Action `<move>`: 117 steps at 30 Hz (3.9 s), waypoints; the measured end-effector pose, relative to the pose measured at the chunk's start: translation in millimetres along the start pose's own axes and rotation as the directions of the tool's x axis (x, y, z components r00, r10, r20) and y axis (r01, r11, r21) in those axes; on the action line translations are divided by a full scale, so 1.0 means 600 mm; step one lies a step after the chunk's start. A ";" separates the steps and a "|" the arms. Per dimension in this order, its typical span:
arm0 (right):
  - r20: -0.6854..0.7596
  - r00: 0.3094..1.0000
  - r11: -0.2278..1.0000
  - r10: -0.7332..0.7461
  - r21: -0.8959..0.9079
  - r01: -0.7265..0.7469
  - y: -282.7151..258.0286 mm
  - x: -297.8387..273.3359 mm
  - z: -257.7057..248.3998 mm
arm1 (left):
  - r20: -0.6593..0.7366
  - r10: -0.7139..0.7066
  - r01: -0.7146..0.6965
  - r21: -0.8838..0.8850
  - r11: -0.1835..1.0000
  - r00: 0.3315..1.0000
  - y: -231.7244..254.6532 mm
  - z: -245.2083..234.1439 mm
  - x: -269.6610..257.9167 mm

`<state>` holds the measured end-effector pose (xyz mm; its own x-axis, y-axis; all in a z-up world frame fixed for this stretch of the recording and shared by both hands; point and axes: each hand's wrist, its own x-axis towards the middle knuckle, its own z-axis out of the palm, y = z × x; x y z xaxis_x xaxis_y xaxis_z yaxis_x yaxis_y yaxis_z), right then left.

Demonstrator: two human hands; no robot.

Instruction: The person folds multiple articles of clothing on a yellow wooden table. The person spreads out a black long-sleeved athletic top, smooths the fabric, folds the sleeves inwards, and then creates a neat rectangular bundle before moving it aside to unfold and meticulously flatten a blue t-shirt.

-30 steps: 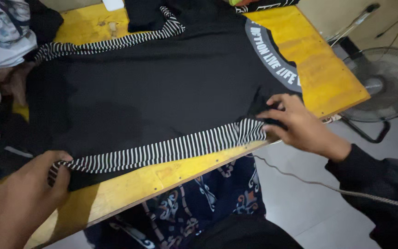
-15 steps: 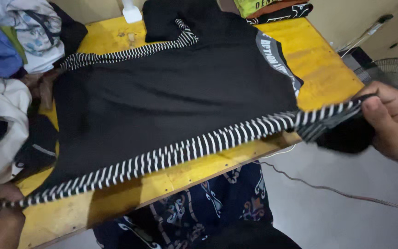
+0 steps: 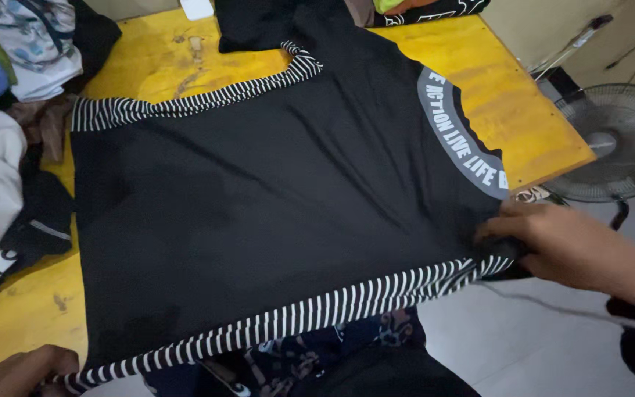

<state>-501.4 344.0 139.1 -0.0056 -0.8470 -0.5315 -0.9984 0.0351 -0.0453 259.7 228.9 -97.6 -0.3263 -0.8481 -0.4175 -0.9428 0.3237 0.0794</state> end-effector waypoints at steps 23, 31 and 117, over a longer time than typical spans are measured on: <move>-0.782 0.623 0.959 -0.012 0.168 0.229 0.035 0.175 0.053 | -0.620 0.272 0.049 0.450 0.891 0.736 0.272 -0.186 0.241; -0.722 0.685 0.970 -0.098 0.085 0.228 0.113 0.225 0.041 | -0.662 0.255 0.065 0.417 0.906 0.705 0.217 -0.120 0.296; -0.739 0.641 0.955 -0.207 -0.010 0.298 0.006 0.237 0.023 | -0.697 0.096 -0.227 -0.097 0.969 0.710 0.358 -0.256 0.134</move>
<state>-505.0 231.0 52.0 0.1613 -0.9422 0.2935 -0.9553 -0.2237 -0.1932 20.4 166.1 25.0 -0.3700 -0.8638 0.3420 -0.8464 0.4652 0.2593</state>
